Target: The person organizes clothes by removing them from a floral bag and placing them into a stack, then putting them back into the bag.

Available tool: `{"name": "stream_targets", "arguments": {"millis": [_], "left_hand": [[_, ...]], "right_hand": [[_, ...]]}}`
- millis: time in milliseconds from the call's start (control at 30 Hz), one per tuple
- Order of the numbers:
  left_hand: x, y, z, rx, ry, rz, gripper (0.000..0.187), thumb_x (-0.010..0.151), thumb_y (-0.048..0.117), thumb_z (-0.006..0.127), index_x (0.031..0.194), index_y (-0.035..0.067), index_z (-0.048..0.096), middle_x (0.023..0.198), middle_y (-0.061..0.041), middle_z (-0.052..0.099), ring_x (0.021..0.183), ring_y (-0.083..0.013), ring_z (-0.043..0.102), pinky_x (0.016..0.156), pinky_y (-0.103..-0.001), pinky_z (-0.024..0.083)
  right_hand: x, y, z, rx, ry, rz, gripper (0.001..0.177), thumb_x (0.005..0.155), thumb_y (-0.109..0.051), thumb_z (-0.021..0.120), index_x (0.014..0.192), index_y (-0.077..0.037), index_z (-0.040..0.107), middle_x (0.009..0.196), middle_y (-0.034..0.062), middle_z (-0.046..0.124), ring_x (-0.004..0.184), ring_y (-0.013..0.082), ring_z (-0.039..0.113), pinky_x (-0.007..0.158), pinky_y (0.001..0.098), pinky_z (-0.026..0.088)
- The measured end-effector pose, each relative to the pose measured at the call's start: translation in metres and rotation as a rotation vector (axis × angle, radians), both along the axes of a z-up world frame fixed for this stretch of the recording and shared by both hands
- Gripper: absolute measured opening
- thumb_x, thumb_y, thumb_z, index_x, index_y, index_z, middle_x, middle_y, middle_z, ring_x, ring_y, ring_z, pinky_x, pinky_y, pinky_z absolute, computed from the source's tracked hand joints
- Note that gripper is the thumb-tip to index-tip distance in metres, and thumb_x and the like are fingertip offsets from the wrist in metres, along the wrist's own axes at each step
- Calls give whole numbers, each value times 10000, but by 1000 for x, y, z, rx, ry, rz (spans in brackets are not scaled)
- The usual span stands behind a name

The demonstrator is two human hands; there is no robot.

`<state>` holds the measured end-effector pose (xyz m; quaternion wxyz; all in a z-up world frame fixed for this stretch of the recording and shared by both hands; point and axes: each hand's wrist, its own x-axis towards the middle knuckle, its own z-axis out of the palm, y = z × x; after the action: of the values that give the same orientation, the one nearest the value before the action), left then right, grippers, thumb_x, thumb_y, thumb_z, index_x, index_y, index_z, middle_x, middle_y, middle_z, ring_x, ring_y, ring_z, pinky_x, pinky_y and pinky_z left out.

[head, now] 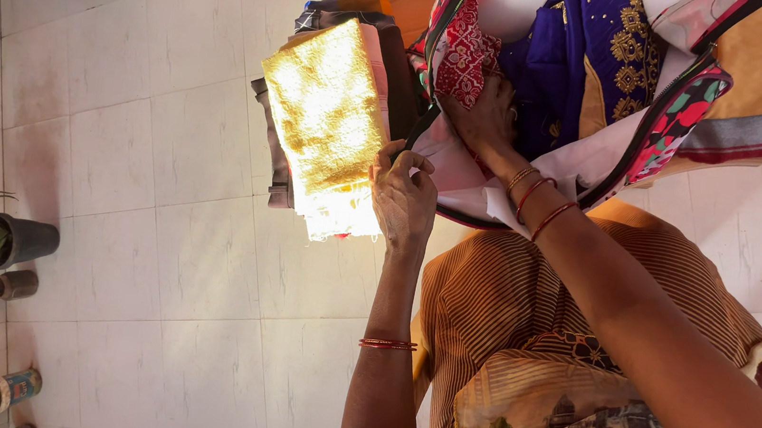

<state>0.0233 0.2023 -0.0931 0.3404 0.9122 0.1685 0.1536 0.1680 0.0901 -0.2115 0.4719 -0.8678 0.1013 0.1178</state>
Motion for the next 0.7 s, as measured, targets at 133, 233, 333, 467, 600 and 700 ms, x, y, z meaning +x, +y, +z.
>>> {"name": "stream_targets", "arguments": {"millis": [133, 233, 333, 467, 600, 700], "left_hand": [[0, -1, -1, 67, -82, -22, 164, 736, -56, 629, 773, 90, 694, 1197, -133, 676, 1059, -361, 641, 915, -470, 510], [0, -2, -1, 42, -41, -11, 151, 755, -45, 626, 758, 93, 687, 1200, -117, 686, 1037, -353, 650, 890, -462, 512], [0, -2, -3, 6, 5, 1, 146, 764, -42, 620, 750, 90, 680, 1206, -108, 686, 1037, -322, 648, 930, -463, 496], [2, -2, -9, 90, -64, -47, 135, 787, -32, 643, 759, 94, 685, 1050, -72, 711, 1086, -249, 696, 1107, -514, 408], [3, -3, -7, 47, -32, -34, 130, 774, -40, 627, 733, 78, 666, 1127, -101, 713, 911, -223, 701, 1125, -522, 378], [5, -6, -5, 37, -24, -32, 132, 782, -44, 628, 736, 73, 668, 1125, -105, 721, 858, -226, 705, 1138, -535, 365]], "right_hand": [[5, -4, -22, 46, -43, -43, 1076, 808, -619, 804, 1517, -1, 281, 1507, 289, 395, 1381, 448, 418, 1128, 509, 363], [9, -17, -25, 398, 28, -47, 1017, 811, -552, 842, 1453, 50, 332, 1437, 235, 535, 1310, 350, 560, 1097, 427, 472], [15, -26, -1, 778, 155, -76, 848, 802, -468, 837, 1366, 59, 486, 1269, 178, 678, 1107, 271, 690, 946, 380, 569], [10, -35, 42, 872, 316, 30, 664, 809, -459, 826, 1260, 5, 681, 1125, 109, 765, 928, 212, 743, 837, 359, 600], [4, -32, 70, 676, 366, 87, 674, 820, -521, 788, 1254, -12, 705, 1104, 110, 768, 909, 209, 742, 810, 351, 595], [2, -34, 69, 642, 92, 322, 626, 844, -464, 806, 1297, -58, 655, 1147, 81, 754, 978, 176, 735, 877, 315, 597]]}}
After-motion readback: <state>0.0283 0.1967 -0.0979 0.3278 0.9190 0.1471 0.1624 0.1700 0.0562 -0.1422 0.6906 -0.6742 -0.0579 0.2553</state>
